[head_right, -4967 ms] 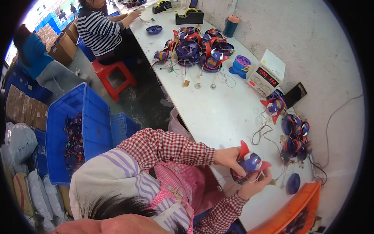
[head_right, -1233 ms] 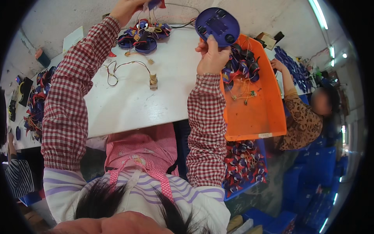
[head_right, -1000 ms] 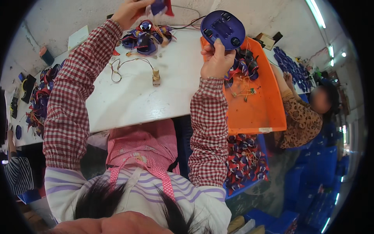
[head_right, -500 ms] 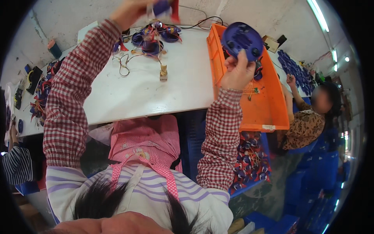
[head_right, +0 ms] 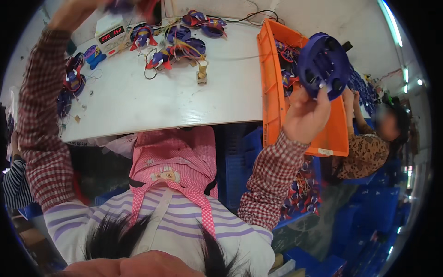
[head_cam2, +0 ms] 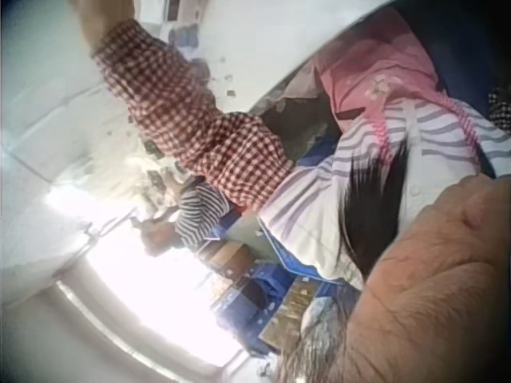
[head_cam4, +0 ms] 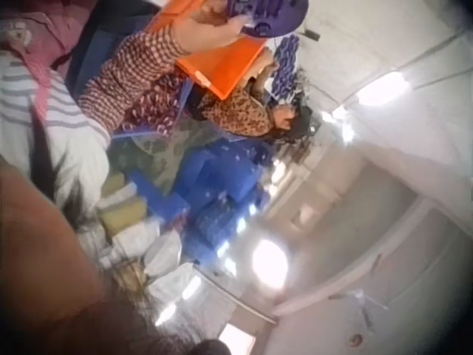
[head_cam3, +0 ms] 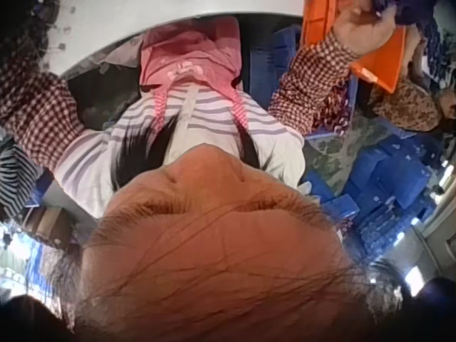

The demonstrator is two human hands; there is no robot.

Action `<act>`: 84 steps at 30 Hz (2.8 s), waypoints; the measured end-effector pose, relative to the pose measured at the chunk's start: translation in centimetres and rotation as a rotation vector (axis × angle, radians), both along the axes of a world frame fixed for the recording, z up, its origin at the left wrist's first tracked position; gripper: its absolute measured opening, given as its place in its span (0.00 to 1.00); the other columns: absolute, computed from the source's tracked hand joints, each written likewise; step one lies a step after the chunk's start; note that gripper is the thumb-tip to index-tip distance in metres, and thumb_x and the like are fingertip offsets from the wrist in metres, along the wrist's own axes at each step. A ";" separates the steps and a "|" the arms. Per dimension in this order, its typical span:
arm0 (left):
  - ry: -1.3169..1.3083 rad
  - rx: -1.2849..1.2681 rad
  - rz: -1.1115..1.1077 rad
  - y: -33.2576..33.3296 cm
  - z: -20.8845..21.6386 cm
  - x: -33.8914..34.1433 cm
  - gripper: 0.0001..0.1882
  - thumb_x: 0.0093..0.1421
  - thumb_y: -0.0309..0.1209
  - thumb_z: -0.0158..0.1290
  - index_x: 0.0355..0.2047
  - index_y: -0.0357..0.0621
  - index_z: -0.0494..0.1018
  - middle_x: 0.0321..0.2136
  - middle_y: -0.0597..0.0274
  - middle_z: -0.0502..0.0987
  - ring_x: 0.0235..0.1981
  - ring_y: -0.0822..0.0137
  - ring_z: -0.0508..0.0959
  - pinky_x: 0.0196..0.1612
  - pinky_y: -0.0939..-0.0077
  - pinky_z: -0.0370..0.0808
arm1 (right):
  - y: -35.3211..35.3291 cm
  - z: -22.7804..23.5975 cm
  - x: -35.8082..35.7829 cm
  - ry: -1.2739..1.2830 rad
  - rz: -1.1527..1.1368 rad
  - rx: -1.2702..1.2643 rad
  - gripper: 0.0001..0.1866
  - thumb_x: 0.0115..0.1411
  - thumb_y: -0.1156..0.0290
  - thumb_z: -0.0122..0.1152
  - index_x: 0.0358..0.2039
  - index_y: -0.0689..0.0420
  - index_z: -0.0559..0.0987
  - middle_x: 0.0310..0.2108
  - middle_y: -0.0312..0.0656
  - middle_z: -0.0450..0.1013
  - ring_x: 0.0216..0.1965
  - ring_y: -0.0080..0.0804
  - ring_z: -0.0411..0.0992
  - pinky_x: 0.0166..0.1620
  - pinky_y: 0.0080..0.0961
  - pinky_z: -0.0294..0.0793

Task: Assembling and testing small electronic toy components with wiring at a production workbench.

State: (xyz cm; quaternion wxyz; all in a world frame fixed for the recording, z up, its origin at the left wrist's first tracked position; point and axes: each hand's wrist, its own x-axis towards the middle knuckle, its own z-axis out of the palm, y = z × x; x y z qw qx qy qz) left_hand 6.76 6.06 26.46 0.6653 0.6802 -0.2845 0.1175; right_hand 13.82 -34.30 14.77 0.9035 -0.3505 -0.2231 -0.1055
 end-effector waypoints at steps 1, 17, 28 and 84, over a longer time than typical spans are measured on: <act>-0.007 0.178 0.255 1.3 -0.9 -2.0 0.20 0.51 0.28 0.56 0.45 0.38 0.72 0.38 0.52 0.76 0.33 0.61 0.77 0.37 0.75 0.76 | 0.3 -0.8 -0.9 0.004 0.032 -0.026 0.12 0.60 0.71 0.50 0.42 0.64 0.72 0.27 0.40 0.72 0.21 0.20 0.67 0.21 0.11 0.63; 0.593 0.494 0.616 8.1 -9.6 -19.6 0.27 0.41 0.22 0.61 0.46 0.38 0.71 0.35 0.58 0.74 0.33 0.67 0.72 0.38 0.75 0.71 | 6.9 -6.0 -6.2 0.486 0.177 -0.392 0.09 0.56 0.77 0.51 0.38 0.64 0.70 0.20 0.40 0.70 0.09 0.17 0.59 0.08 0.11 0.57; 0.629 1.131 0.692 11.7 -12.3 -22.0 0.26 0.41 0.25 0.60 0.44 0.37 0.70 0.35 0.58 0.70 0.33 0.61 0.71 0.38 0.74 0.69 | 12.7 -15.5 -8.5 0.698 0.765 -0.641 0.10 0.57 0.76 0.55 0.39 0.63 0.70 0.23 0.41 0.71 0.13 0.21 0.64 0.15 0.13 0.66; 0.067 0.606 0.830 6.0 -28.6 -14.7 0.06 0.52 0.21 0.54 0.32 0.37 0.73 0.23 0.62 0.72 0.21 0.70 0.70 0.26 0.82 0.69 | 34.2 -15.3 -5.3 -0.951 0.514 -1.498 0.06 0.54 0.66 0.58 0.23 0.52 0.78 0.26 0.31 0.73 0.38 0.29 0.63 0.48 0.35 0.53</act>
